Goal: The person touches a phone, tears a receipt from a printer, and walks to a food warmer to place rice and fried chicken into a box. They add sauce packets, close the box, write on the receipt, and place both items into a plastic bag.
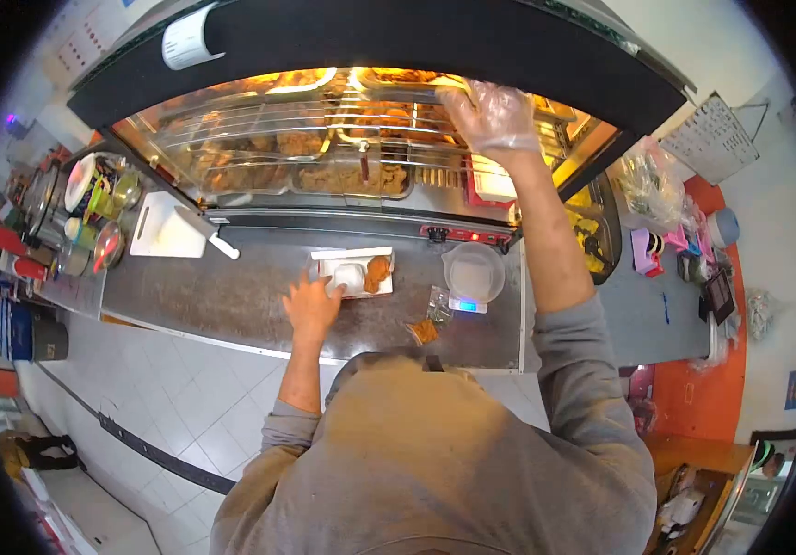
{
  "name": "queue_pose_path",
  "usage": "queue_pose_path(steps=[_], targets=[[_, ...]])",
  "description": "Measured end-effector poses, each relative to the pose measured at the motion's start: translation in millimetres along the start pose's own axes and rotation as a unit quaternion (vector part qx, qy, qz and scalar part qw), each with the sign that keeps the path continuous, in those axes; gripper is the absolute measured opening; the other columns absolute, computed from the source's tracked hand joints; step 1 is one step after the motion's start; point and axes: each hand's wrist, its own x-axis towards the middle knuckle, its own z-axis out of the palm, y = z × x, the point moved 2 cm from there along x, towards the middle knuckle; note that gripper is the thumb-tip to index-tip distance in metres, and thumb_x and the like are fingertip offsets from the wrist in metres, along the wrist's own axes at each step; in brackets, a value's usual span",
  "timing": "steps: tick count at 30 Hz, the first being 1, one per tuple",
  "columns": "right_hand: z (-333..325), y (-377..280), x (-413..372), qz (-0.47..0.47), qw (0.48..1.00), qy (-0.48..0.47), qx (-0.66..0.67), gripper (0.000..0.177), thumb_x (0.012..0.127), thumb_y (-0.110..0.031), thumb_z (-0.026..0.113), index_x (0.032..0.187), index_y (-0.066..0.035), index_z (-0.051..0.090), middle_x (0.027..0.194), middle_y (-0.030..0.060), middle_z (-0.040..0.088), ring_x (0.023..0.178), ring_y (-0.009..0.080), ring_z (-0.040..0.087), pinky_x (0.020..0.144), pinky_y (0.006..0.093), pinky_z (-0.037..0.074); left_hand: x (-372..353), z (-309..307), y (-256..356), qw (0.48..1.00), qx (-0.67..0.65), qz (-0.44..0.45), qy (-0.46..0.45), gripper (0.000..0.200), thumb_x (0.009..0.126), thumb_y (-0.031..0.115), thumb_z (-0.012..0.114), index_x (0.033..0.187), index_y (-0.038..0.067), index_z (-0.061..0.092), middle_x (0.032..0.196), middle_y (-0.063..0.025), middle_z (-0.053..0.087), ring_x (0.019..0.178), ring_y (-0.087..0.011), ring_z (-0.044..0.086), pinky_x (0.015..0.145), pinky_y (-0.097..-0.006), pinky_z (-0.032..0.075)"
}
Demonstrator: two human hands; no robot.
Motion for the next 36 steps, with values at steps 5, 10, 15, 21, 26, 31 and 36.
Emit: queue_pose_path(steps=[5, 10, 15, 21, 26, 31, 36], targets=[[-4.9, -10.2, 46.6, 0.142, 0.921, -0.344, 0.112, 0.064, 0.088, -0.059, 0.05, 0.131, -0.012, 0.056, 0.138, 0.0211, 0.049, 0.129, 0.0374, 0.044, 0.111, 0.041, 0.032, -40.1, -4.6, -7.2, 0.962, -0.191, 0.146, 0.126, 0.048, 0.085, 0.046, 0.064, 0.119, 0.013, 0.064, 0.129, -0.0166, 0.056, 0.115, -0.035, 0.056, 0.097, -0.0466, 0.043], [-0.9, -3.2, 18.7, 0.042, 0.985, -0.163, -0.024, 0.027, 0.088, -0.036, 0.06, 0.087, -0.01, 0.068, 0.089, 0.0181, 0.068, 0.085, 0.0356, 0.067, 0.075, 0.0466, 0.054, -57.4, -17.2, -15.4, 0.903, -0.335, 0.234, 0.136, 0.041, 0.085, 0.032, 0.069, 0.115, 0.005, 0.063, 0.115, -0.0163, 0.063, 0.105, -0.0338, 0.061, 0.088, -0.0385, 0.049], [-51.1, -1.6, -27.7, -0.103, 0.993, 0.0, 0.053, 0.014, 0.077, -0.012, 0.071, 0.084, -0.007, 0.061, 0.074, 0.0108, 0.06, 0.068, 0.0321, 0.06, 0.059, 0.0428, 0.048, -68.2, -58.2, 23.1, 0.814, -0.491, 0.309, 0.018, 0.039, 0.087, 0.025, 0.071, 0.119, 0.004, 0.062, 0.111, -0.0144, 0.065, 0.099, -0.0259, 0.065, 0.079, -0.0369, 0.055], [-119.3, -32.9, -84.6, -0.124, 0.992, -0.003, 0.038, 0.017, 0.067, -0.008, 0.07, 0.082, -0.009, 0.063, 0.071, 0.0072, 0.057, 0.068, 0.0279, 0.056, 0.058, 0.0403, 0.041, -62.2, -111.8, 127.3, 0.55, -0.756, 0.276, -0.223, 0.048, 0.097, 0.027, 0.056, 0.137, 0.003, 0.044, 0.118, -0.009, 0.061, 0.108, -0.0205, 0.061, 0.091, -0.0391, 0.051], [-136.3, -47.0, -122.9, -0.145, 0.989, 0.013, 0.027, 0.028, 0.061, -0.011, 0.072, 0.088, -0.011, 0.065, 0.074, 0.0018, 0.056, 0.069, 0.0225, 0.053, 0.059, 0.0366, 0.039, -87.8, -112.7, 153.4, 0.491, -0.817, 0.194, -0.23, 0.041, 0.094, 0.015, 0.06, 0.13, 0.004, 0.044, 0.122, -0.0107, 0.058, 0.108, -0.0225, 0.061, 0.094, -0.0382, 0.051], [-133.5, -45.5, -126.7, -0.144, 0.984, -0.063, 0.087, 0.034, 0.059, -0.013, 0.074, 0.092, -0.013, 0.065, 0.075, 0.0005, 0.052, 0.071, 0.0218, 0.052, 0.06, 0.0358, 0.04, -104.4, -103.9, 148.6, 0.426, -0.864, 0.123, -0.238, 0.041, 0.092, 0.008, 0.061, 0.127, 0.008, 0.04, 0.121, -0.0103, 0.056, 0.105, -0.022, 0.062, 0.09, -0.0345, 0.056], [-131.3, -43.9, -117.0, -0.149, 0.981, -0.084, 0.087, 0.033, 0.06, -0.017, 0.07, 0.092, -0.011, 0.067, 0.077, 0.0002, 0.054, 0.076, 0.0198, 0.056, 0.064, 0.0345, 0.045, -116.1, -105.0, 147.6, 0.385, -0.894, 0.067, -0.217, 0.022, 0.093, 0.008, 0.06, 0.112, 0.006, 0.048, 0.11, -0.0056, 0.057, 0.095, -0.0182, 0.065, 0.087, -0.0302, 0.059]])
